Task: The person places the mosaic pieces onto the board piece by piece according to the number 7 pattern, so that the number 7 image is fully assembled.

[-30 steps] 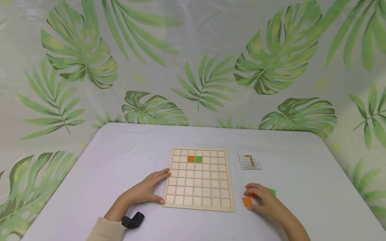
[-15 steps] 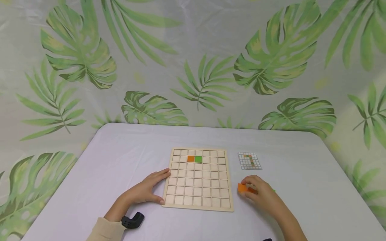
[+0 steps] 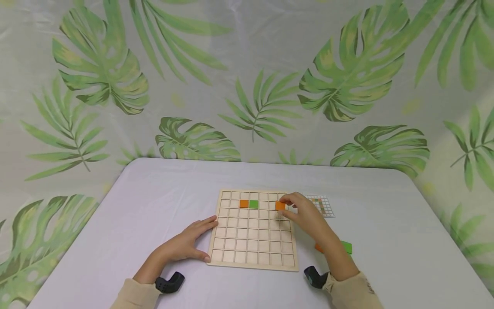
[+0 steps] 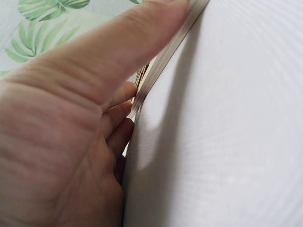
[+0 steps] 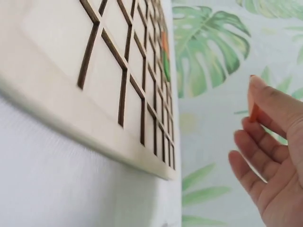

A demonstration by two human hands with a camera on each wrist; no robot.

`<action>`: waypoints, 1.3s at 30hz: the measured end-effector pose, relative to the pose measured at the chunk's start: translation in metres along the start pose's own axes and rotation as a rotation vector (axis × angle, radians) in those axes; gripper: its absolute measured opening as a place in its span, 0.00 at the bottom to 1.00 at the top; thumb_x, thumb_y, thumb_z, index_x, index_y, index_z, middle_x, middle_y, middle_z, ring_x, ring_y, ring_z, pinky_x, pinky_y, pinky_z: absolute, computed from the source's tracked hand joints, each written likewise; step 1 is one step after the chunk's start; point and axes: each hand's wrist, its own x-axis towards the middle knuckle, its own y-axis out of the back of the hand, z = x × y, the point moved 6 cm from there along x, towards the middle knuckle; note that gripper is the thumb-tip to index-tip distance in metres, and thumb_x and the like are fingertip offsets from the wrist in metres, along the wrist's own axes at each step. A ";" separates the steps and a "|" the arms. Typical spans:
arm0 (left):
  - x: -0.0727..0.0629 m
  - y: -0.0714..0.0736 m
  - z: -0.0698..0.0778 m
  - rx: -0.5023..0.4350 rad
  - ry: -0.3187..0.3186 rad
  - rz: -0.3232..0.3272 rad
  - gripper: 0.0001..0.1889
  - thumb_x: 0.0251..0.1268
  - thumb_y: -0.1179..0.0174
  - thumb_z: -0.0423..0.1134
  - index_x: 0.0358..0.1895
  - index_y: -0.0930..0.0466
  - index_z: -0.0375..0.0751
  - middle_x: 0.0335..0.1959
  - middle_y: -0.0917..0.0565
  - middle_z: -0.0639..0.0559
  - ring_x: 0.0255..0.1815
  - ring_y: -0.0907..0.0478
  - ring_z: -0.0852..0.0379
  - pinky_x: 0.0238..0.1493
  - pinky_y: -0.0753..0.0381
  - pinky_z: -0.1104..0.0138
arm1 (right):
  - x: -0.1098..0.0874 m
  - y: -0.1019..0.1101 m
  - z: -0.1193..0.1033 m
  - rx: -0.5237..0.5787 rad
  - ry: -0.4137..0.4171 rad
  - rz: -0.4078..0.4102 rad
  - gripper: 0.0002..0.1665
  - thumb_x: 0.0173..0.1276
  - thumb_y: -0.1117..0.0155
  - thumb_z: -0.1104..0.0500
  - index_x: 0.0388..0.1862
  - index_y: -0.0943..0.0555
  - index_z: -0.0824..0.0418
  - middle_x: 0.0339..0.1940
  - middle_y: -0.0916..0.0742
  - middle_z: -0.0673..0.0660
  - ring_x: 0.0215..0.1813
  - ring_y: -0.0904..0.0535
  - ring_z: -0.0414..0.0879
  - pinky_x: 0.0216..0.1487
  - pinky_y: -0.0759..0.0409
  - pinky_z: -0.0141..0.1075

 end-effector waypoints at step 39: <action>0.000 0.001 0.002 -0.011 -0.012 0.007 0.52 0.35 0.31 0.57 0.68 0.44 0.41 0.70 0.50 0.50 0.69 0.54 0.48 0.66 0.57 0.52 | 0.038 -0.056 0.027 0.181 -0.147 -0.136 0.27 0.57 0.35 0.58 0.55 0.27 0.65 0.46 0.23 0.59 0.47 0.28 0.51 0.49 0.27 0.44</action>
